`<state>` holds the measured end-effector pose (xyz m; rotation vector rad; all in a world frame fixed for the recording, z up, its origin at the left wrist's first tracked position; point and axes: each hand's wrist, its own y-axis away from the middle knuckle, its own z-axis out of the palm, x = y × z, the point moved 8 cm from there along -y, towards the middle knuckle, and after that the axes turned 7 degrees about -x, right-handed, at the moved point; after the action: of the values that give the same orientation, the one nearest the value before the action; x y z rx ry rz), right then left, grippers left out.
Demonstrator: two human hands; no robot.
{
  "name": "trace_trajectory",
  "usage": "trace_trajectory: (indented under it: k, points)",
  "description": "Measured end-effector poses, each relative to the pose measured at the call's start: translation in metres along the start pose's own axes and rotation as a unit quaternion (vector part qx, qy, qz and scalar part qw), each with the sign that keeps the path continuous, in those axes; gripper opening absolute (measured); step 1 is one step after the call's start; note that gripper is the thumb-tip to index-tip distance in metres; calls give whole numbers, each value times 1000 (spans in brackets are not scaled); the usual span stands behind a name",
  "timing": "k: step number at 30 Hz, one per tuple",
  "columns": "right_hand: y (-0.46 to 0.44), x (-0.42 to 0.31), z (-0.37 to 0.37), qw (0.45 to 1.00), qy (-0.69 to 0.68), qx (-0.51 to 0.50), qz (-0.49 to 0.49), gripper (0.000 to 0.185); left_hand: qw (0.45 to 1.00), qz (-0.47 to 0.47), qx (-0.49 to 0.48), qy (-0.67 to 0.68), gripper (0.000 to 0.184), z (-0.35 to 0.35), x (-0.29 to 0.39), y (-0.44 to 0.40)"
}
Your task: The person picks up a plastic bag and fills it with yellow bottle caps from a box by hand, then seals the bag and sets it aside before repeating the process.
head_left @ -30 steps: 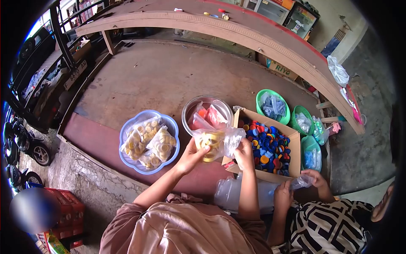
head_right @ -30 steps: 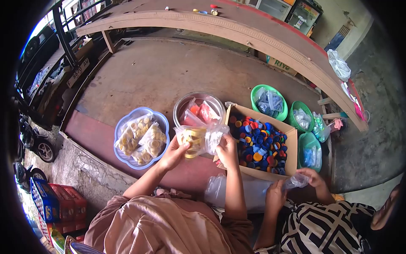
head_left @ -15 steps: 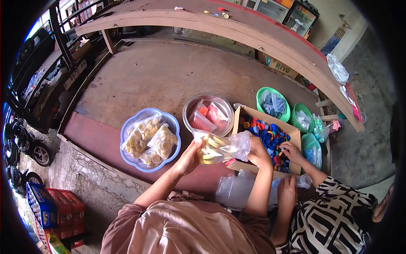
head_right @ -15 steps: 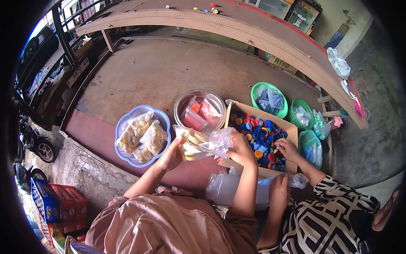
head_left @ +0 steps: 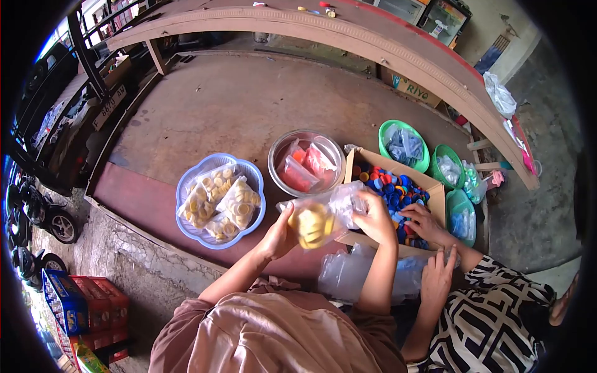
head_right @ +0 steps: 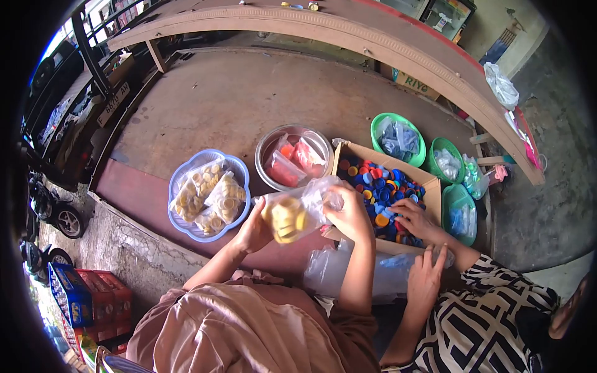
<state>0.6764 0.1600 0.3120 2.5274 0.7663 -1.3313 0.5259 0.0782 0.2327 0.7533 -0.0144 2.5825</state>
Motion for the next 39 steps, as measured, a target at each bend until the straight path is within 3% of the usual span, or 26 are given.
trace_trajectory:
  k: [1, 2, 4, 6, 8, 10, 12, 13, 16, 17, 18, 19, 21, 22, 23, 24, 25, 26, 28, 32, 34, 38, 39]
  points:
    - [1, -5, 1, 1000, -13, -5, -4, 24, 999, 16, -31, 4, 55, 1, 0, -2]
    - [2, -5, 6, 989, -146, -15, -34, 24, 999, 26, -27, -33, 54, -2, 1, -2]
    - [12, -3, 16, 910, -405, -34, -85, 26, 994, 44, -13, -101, 53, -4, 3, 3]
    - [5, 10, 14, 975, -222, -18, 13, 31, 993, 53, 19, -103, 45, -7, 6, 1]
    - [0, 10, 9, 990, -137, 8, 32, 32, 994, 44, 39, -92, 41, -24, 2, -4]
    - [0, -1, 13, 971, -240, 3, -14, 31, 996, 11, 83, -16, 37, -43, -7, -3]
    - [4, 1, 18, 963, -266, -15, -32, 40, 997, 60, 20, -52, 43, -38, -2, 3]
    - [11, -5, 27, 938, -340, -67, -28, 48, 994, 80, -16, -68, 47, -32, -1, 5]
    - [32, -33, 55, 821, -521, -227, -56, 69, 1000, 22, 10, -16, 66, -50, -18, 12]
    - [37, -29, 56, 836, -504, -206, -63, 72, 999, 5, 10, 38, 67, -58, -25, 18]
    - [38, -26, 41, 888, -423, -134, -119, 62, 996, -13, 10, 92, 69, -64, -33, 22]
    - [39, -2, 29, 931, -357, -55, -58, 53, 999, 25, 0, 37, 68, -59, -28, 27]
    - [54, 51, -14, 974, -175, 132, 55, 25, 974, 36, -143, 170, 67, -67, -40, 31]
    - [65, 60, -44, 972, 48, 205, 100, 16, 936, 3, -195, 295, 68, -53, -42, 32]
    - [80, 78, -65, 927, 248, 229, 163, 13, 881, -42, -235, 409, 68, -40, -45, 34]
    - [97, 108, -76, 890, 336, 224, 213, 12, 949, -59, -138, 276, 67, -84, -58, 41]
    - [113, 151, -83, 871, 313, 159, 343, 9, 970, -58, -91, 217, 69, -105, -66, 46]
    - [120, 172, -87, 825, 311, 87, 464, 19, 985, -56, -43, 157, 71, -100, -60, 42]
    - [112, 170, -90, 780, 346, 29, 521, 27, 990, -93, -3, 106, 76, -92, -57, 38]
    - [109, 219, -76, 749, 389, -49, 534, 34, 992, -74, -2, 104, 78, -94, -53, 25]
    - [101, 207, -70, 768, 377, -39, 516, 36, 993, -71, 2, 99, 76, -91, -48, 19]
    - [115, 197, -85, 838, 289, 92, 454, 51, 990, -57, 49, 117, 65, -108, -51, 17]
    - [117, 196, -90, 856, 299, 112, 406, 46, 988, -53, 55, 135, 60, -105, -50, 16]
